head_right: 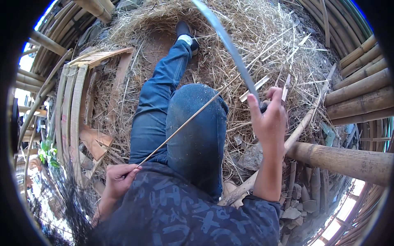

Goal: The person shaves a thin bamboo strip using a machete, bends the strip by hand, and shaves the strip further with the machete.

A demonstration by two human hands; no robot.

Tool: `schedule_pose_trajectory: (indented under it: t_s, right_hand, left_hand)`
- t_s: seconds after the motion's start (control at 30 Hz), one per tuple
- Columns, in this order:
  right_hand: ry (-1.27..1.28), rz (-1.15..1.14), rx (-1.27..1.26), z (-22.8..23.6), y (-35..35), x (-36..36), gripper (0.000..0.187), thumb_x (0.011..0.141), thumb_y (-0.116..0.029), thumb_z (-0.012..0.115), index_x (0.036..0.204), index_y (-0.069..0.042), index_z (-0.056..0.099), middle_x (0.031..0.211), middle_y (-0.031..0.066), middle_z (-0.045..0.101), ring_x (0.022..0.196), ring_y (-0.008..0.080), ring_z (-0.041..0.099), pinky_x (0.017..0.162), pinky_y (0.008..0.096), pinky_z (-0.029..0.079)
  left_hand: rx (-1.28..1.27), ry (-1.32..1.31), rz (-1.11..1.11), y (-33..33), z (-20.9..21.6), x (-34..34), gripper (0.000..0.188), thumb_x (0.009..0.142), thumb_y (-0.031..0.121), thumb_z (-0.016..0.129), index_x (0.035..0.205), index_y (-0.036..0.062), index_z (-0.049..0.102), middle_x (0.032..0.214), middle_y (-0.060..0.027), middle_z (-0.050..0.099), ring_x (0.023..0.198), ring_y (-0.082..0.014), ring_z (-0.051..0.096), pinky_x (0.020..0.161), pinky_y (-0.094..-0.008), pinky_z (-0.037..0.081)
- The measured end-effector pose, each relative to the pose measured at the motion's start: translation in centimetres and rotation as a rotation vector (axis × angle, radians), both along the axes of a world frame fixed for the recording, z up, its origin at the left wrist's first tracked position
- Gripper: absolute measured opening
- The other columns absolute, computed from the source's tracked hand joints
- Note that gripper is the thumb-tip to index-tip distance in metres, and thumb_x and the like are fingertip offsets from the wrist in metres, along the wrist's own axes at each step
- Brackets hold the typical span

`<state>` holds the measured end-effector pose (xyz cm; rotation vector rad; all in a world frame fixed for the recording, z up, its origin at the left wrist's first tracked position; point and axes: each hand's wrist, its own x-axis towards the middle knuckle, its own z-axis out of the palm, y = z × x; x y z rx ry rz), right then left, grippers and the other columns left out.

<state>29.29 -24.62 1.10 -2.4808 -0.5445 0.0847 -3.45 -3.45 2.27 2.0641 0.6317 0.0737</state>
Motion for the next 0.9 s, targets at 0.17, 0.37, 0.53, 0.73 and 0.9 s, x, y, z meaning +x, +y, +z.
schedule_pose_trajectory:
  t_s: [0.17,0.37,0.53,0.73,0.9]
  right_hand:
    - [0.063,0.262,0.118,1.2,2.5,-4.4,0.044,0.077,-0.037,0.07,0.096,-0.008,0.043,0.054,0.0088,0.053,0.049,0.0265,0.059,0.047,0.0371,0.044]
    - [-0.113,0.527,-0.001,2.5,3.9,-7.1,0.048,0.076,-0.043,0.071,0.097,-0.008,0.047,0.056,0.0106,0.056,0.054,0.0313,0.062,0.048,0.0389,0.046]
    - [-0.219,0.417,-0.158,3.0,4.4,-7.7,0.047,0.08,-0.043,0.069,0.102,-0.007,0.049,0.062,0.0114,0.058,0.059,0.0326,0.062,0.055,0.0397,0.045]
    - [-0.176,0.296,-0.201,2.3,4.8,-6.7,0.041,0.084,-0.038,0.065,0.103,-0.006,0.048,0.064,0.0153,0.057,0.06,0.0362,0.059,0.059,0.0433,0.043]
    - [-0.132,0.352,-0.124,2.4,5.4,-7.8,0.054,0.076,-0.048,0.07,0.099,-0.007,0.044,0.056,0.0115,0.052,0.053,0.0334,0.058,0.049,0.0395,0.043]
  left_hand:
    - [-0.195,-0.027,-0.033,-1.4,0.1,4.7,0.011,0.086,0.003,0.062,0.092,-0.0026,0.069,0.065,-0.0076,0.066,0.055,-0.0088,0.06,0.052,-0.0227,0.047]
    - [-0.636,-0.065,0.015,-1.8,-1.4,9.7,0.018,0.095,0.012,0.055,0.095,-0.0026,0.065,0.057,0.0044,0.05,0.049,-0.001,0.04,0.044,-0.019,0.03]
    - [-0.605,-0.156,0.018,-1.5,-2.1,10.7,0.019,0.093,0.013,0.055,0.094,-0.0022,0.066,0.061,0.002,0.052,0.056,-0.0037,0.043,0.05,-0.0233,0.036]
    - [-0.638,-0.134,-0.169,-0.3,-1.6,9.7,0.02,0.095,0.017,0.053,0.089,0.0008,0.064,0.061,0.0052,0.046,0.057,-0.0031,0.038,0.051,-0.0235,0.032]
    - [-0.474,-0.151,-0.162,0.7,-2.2,9.0,0.021,0.095,0.015,0.052,0.081,-0.0002,0.056,0.058,-0.0079,0.048,0.052,-0.0138,0.044,0.051,-0.0285,0.036]
